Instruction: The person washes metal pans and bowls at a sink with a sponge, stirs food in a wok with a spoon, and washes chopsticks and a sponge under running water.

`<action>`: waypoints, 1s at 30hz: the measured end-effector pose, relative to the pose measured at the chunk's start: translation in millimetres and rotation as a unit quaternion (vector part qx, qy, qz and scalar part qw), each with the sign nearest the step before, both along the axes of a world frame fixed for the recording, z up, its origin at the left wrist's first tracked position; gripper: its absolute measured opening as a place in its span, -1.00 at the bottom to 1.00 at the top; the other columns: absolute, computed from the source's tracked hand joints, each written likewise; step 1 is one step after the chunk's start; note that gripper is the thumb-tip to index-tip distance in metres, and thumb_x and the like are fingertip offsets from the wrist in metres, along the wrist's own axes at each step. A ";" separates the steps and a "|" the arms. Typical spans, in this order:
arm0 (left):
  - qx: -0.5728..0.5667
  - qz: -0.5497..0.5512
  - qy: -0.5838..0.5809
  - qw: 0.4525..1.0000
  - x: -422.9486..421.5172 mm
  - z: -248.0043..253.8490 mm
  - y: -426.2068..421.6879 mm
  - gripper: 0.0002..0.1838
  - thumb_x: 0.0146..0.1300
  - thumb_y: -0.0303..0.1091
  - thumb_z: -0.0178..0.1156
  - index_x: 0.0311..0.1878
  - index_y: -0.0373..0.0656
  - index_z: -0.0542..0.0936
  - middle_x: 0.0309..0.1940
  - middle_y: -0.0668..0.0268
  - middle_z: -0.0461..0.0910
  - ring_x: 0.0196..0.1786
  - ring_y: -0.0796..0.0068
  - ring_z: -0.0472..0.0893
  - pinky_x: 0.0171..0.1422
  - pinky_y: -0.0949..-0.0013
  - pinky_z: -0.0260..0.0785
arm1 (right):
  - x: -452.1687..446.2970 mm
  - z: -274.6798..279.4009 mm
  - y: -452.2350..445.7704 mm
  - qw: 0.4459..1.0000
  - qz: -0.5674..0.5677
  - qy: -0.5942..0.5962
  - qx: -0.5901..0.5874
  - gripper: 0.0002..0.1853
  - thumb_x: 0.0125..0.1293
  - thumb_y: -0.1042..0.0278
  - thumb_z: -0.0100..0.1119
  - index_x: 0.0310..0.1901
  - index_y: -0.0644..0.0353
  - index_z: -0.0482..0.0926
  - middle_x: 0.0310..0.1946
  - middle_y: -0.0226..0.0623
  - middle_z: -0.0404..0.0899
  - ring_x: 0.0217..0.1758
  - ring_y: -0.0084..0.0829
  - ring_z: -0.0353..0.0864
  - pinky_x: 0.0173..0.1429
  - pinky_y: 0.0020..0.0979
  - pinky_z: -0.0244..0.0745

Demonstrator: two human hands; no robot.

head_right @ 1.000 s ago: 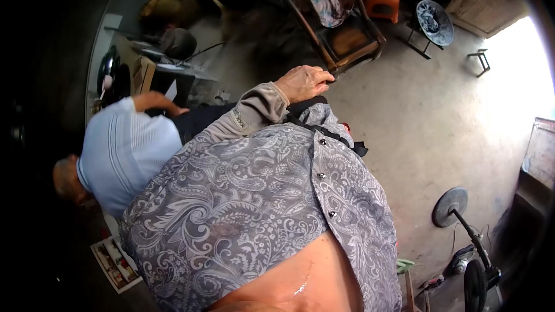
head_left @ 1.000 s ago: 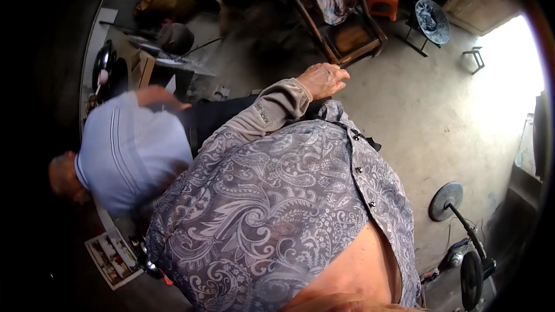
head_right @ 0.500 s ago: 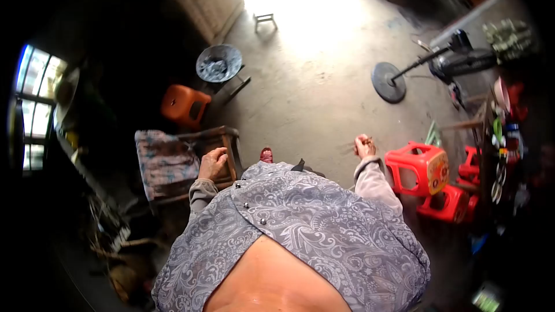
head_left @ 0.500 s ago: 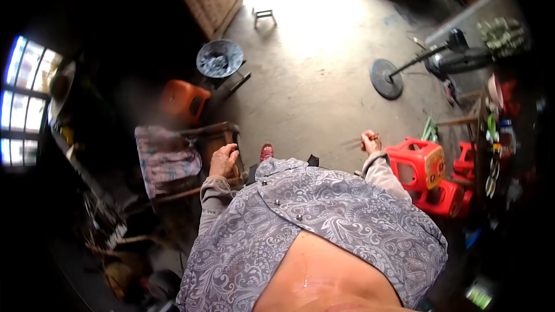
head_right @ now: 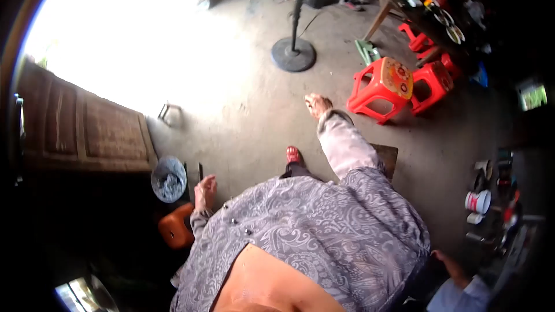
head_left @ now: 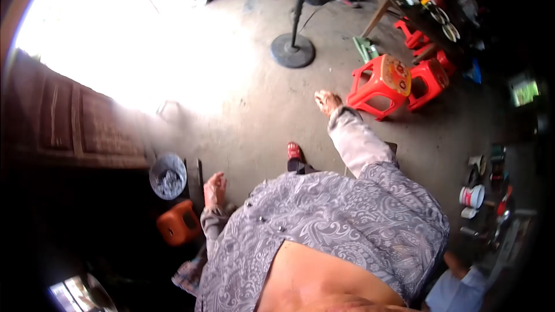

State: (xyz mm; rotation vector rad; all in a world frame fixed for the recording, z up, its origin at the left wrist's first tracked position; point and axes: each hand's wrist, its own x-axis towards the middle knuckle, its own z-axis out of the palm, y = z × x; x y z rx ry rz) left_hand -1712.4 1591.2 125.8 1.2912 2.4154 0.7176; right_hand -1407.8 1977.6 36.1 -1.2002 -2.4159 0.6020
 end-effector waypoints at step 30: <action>-0.117 -0.381 -0.114 0.910 -39.4 -5.4 493.8 -0.68 0.12 -0.41 0.02 -0.04 -0.14 0.55 -0.42 0.25 0.62 -0.43 0.53 0.59 -0.33 0.47 0.43 | 85.9 91.2 88.8 0.480 -0.394 0.762 -0.185 -0.85 0.25 0.26 0.08 -0.24 0.13 0.51 -0.47 -0.42 0.53 -0.47 -0.57 0.55 -0.38 -0.50 0.53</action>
